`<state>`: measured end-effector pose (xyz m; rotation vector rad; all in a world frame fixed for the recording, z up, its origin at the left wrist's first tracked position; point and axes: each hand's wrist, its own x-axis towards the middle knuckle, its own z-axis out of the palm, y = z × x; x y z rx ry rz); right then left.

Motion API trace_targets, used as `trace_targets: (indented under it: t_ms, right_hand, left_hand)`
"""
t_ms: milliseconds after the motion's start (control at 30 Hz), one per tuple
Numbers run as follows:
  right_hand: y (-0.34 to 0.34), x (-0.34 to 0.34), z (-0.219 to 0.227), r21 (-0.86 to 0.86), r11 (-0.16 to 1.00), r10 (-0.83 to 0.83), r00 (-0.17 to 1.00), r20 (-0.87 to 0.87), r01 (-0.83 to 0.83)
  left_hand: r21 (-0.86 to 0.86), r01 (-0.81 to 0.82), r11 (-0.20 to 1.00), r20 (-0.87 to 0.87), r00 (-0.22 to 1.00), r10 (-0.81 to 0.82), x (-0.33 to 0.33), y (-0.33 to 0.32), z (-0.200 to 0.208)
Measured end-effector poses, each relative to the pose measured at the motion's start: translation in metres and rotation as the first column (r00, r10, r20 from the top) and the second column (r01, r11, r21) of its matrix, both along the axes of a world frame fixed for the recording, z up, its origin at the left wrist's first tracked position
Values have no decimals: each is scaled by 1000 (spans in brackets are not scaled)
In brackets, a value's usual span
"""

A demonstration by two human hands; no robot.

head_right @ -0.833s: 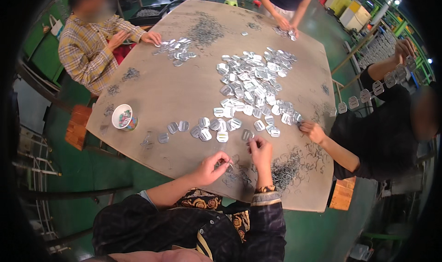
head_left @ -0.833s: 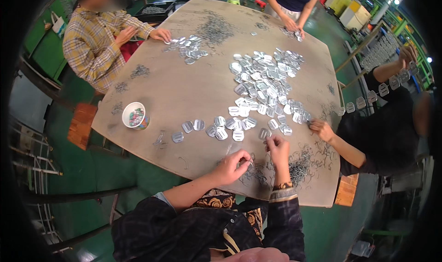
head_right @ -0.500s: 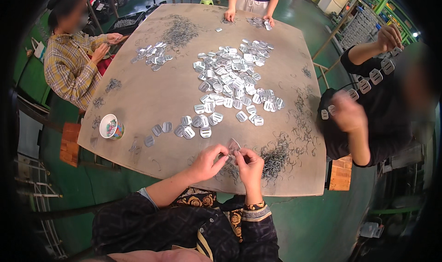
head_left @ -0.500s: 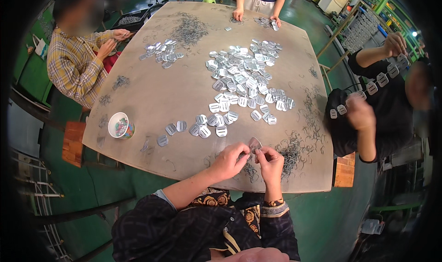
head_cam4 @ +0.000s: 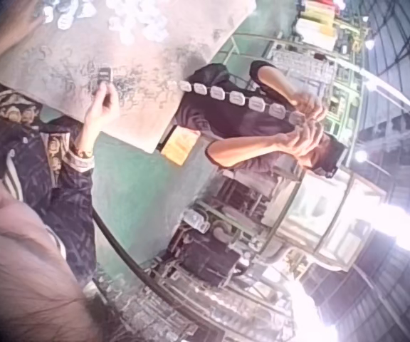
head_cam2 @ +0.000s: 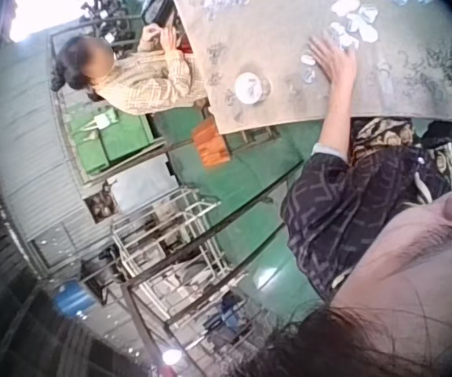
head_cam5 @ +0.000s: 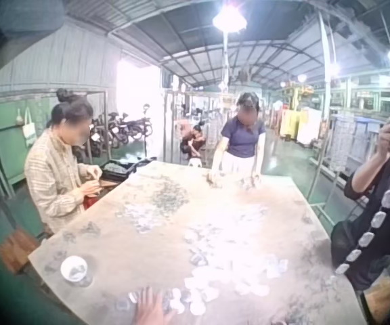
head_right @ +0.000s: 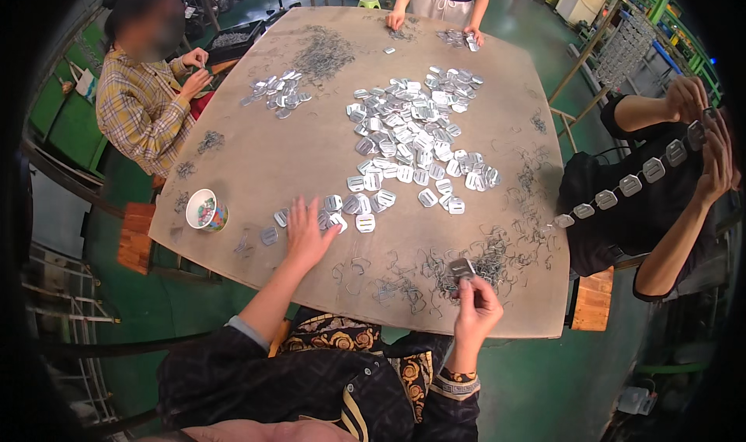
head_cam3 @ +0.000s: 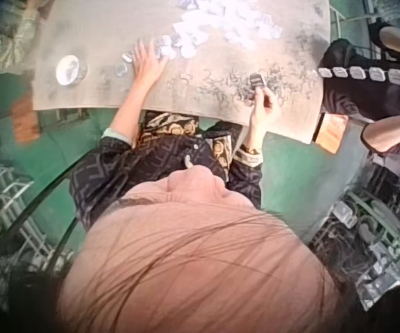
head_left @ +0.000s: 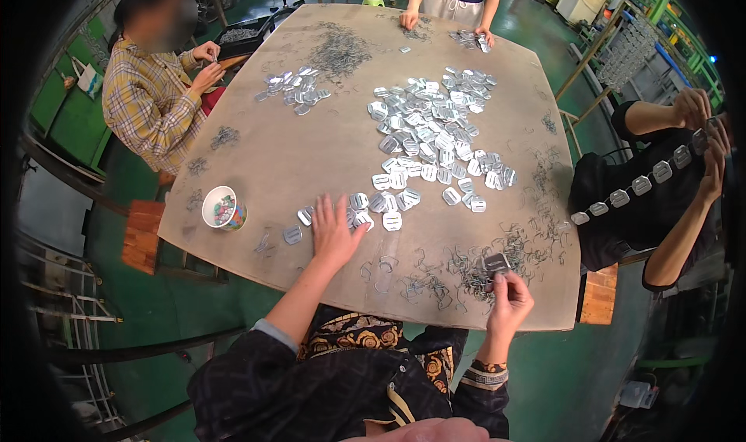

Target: The person sits at a table and repeatedly picks up small metal tags and wire loops, threading the loops through the tags to form a chain. The person occasionally lifts the assembled chain to inspect it before continuing the assembly process.

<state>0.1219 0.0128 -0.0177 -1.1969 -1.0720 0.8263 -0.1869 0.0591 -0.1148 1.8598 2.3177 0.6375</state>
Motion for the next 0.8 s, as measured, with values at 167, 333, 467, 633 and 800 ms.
trace_targets:
  t_ms: [167, 333, 467, 633, 800]
  right_hand:
    - [-13, 17, 0, 4, 999, -52, 998, 35, 51]
    - [-27, 21, 5, 17, 995, -97, 993, 68, 96]
    - [-43, 27, 16, 40, 987, -162, 981, 103, 159]
    - [-60, 33, 12, 24, 979, -201, 976, 83, 200]
    - [-71, 33, 7, 1, 979, -204, 978, 46, 204]
  left_hand:
    - [-105, 118, 988, 8, 993, -117, 70, 38, 7]
    - [282, 290, 915, 412, 824, -388, 111, 64, -2]
    - [135, 70, 988, 63, 995, -79, 57, 38, 14]
    - [-53, -209, 976, -66, 976, 206, -12, 7, -10]
    - [182, 190, 965, 417, 874, -251, 19, 15, -10]
